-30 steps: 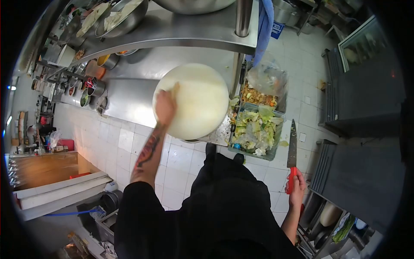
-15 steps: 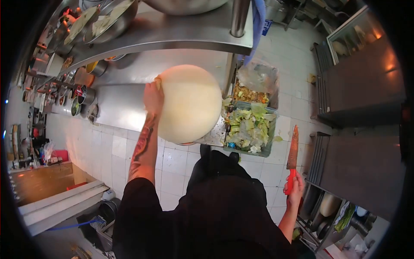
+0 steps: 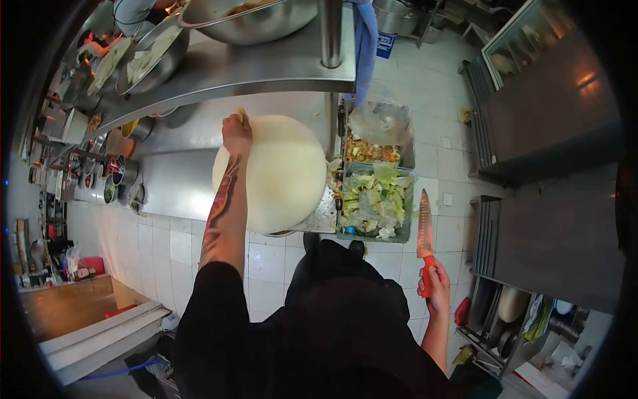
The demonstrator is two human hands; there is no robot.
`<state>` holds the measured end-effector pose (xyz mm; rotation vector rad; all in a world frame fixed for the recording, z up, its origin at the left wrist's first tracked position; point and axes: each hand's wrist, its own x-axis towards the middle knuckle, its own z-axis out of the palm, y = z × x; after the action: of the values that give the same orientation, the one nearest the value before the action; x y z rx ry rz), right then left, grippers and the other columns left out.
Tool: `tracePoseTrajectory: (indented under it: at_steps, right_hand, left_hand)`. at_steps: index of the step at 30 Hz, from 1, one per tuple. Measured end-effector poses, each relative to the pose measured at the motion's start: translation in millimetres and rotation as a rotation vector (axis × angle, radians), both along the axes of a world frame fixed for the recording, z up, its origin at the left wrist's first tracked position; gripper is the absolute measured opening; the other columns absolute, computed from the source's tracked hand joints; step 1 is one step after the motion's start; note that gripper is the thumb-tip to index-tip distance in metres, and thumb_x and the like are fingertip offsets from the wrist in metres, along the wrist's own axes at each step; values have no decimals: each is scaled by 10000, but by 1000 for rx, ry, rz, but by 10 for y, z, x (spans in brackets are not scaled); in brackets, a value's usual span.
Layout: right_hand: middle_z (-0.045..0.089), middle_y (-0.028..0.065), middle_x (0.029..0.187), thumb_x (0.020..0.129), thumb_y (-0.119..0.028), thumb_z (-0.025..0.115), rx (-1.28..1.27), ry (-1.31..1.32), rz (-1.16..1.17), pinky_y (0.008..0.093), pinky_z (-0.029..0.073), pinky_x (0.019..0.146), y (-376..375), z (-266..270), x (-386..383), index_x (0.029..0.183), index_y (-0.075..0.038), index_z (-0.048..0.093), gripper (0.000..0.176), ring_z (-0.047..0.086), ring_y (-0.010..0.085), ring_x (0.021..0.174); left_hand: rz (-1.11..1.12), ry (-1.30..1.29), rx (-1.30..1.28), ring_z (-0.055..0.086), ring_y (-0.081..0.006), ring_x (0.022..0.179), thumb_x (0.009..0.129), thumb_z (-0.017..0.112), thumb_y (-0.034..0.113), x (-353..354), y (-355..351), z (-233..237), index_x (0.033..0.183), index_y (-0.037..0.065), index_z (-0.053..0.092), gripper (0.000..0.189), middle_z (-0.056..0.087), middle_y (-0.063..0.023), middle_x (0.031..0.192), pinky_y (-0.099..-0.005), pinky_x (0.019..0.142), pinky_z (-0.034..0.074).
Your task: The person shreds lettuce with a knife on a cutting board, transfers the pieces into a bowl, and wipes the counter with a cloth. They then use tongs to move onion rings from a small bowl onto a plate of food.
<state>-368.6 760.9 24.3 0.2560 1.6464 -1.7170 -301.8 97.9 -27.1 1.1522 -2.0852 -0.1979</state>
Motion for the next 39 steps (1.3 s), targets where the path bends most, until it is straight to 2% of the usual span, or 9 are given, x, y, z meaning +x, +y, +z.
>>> tracePoseTrajectory:
  at_steps: [5,11,15,17,21,27,30,35,39]
  right_hand:
    - [632,69,935,1076,-170,586,16,-27,53,284,483,479,-36,-72,66,1461,-61,530,404,550,112,565]
    - [647,59,932,1062,-165,615,-42,-42,227,272,463,497,-199,-181,-118,1495,-56,529,454,557,105,594]
    - [648,57,927,1062,-176,629,-81,-27,233,269,459,497,-246,-273,-324,1511,-56,521,477,558,111,598]
    - [649,81,963,1073,-181,615,-148,-51,231,284,460,502,-288,-391,-403,1520,-64,501,476,562,118,608]
    - [658,93,973,1083,-191,595,-202,-133,153,298,457,498,-498,-460,-448,1542,-78,463,491,563,128,597]
    - [644,94,956,1127,-256,510,-440,-278,117,308,460,470,-745,-233,-493,1573,-98,400,485,539,149,540]
    - [620,81,917,1147,-277,456,-428,-168,119,299,445,444,-770,190,-419,1580,-76,387,483,501,124,505]
    - [611,75,919,1148,-274,454,-340,-187,171,301,446,441,-99,435,-383,1598,-60,356,508,490,111,504]
    - [600,71,916,1148,-269,451,-342,-191,115,296,440,437,-23,432,-349,1614,-62,335,523,474,102,500]
  left_hand:
    - [-429,-42,-50,640,-436,1018,920,653,133,-373,844,-417,1163,79,705,254,696,-214,1073,-525,879,520]
    - [-959,99,543,671,-354,1031,929,638,121,292,2013,176,1137,72,740,236,710,-167,1068,-439,927,531]
    - [-516,203,472,699,-328,1056,995,651,180,1269,1122,222,1255,11,652,311,696,-183,1121,-434,879,559]
    - [-221,-303,102,677,-383,964,984,666,159,1725,1223,-151,1212,14,655,271,667,-194,1025,-451,814,547]
    - [-398,-190,244,622,-410,885,971,673,106,1335,2607,-73,1170,14,645,221,649,-193,999,-471,771,517]
    - [-872,347,664,544,-403,1141,975,650,56,-72,3763,213,1184,-1,590,224,541,-231,1210,-404,1039,428]
    - [-1215,213,467,569,-401,1113,962,658,62,-509,4013,314,1149,16,585,205,565,-221,1179,-420,998,460]
    - [-819,200,417,635,-382,960,934,715,87,-579,3562,-248,1007,19,631,131,626,-183,1005,-428,867,515]
    - [-1067,269,500,631,-371,948,925,722,80,-711,4070,666,980,6,626,133,618,-173,1000,-418,859,517]
